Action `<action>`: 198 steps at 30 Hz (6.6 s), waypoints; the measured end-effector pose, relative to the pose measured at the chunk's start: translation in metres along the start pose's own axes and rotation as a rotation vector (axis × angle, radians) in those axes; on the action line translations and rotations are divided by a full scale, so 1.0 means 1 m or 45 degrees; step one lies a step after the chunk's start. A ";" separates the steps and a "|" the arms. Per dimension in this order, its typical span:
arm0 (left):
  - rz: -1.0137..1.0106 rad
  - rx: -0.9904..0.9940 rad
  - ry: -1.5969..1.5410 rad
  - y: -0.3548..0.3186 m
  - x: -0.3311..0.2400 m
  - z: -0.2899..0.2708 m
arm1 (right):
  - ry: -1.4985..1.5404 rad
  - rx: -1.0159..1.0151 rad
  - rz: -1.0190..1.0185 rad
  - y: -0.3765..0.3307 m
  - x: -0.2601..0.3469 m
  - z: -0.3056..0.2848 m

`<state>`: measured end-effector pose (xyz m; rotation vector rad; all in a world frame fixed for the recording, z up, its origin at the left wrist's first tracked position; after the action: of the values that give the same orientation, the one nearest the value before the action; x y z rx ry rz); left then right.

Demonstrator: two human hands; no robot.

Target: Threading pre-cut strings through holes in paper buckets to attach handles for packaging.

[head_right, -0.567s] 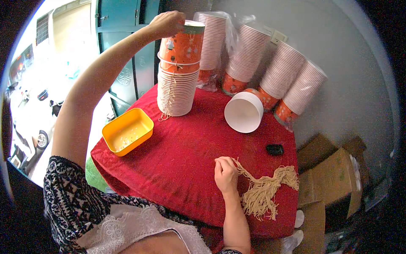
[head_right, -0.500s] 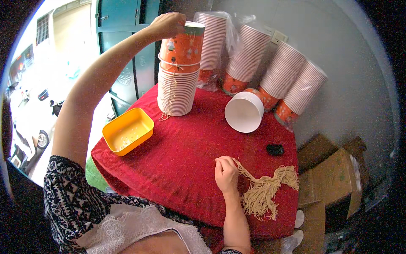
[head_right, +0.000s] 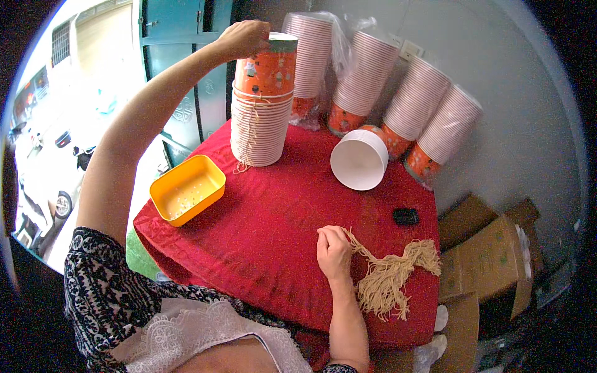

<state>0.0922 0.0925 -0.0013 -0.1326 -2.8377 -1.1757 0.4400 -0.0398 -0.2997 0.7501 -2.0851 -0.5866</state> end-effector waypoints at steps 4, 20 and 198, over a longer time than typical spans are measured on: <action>0.003 0.010 -0.058 -0.001 0.006 0.001 | -0.005 0.003 -0.007 0.000 0.000 0.000; 0.099 -0.036 -0.071 0.014 0.040 0.021 | -0.001 0.032 0.039 0.001 0.003 0.000; -0.931 0.945 -2.752 -0.327 -0.203 0.142 | -0.125 0.126 -0.139 -0.019 0.024 0.032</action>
<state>0.2556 -0.0478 -0.3504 -0.6588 -4.9217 1.5631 0.4079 -0.0653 -0.3158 0.9128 -2.1866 -0.5937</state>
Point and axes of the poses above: each hand's wrist, its own y-axis towards the middle knuckle, its own z-axis out of the palm, x = y × z, the point moved 5 cm from there along y, towards the middle knuckle, and after that the axes turned 1 degree about y, right-handed, at the moved point
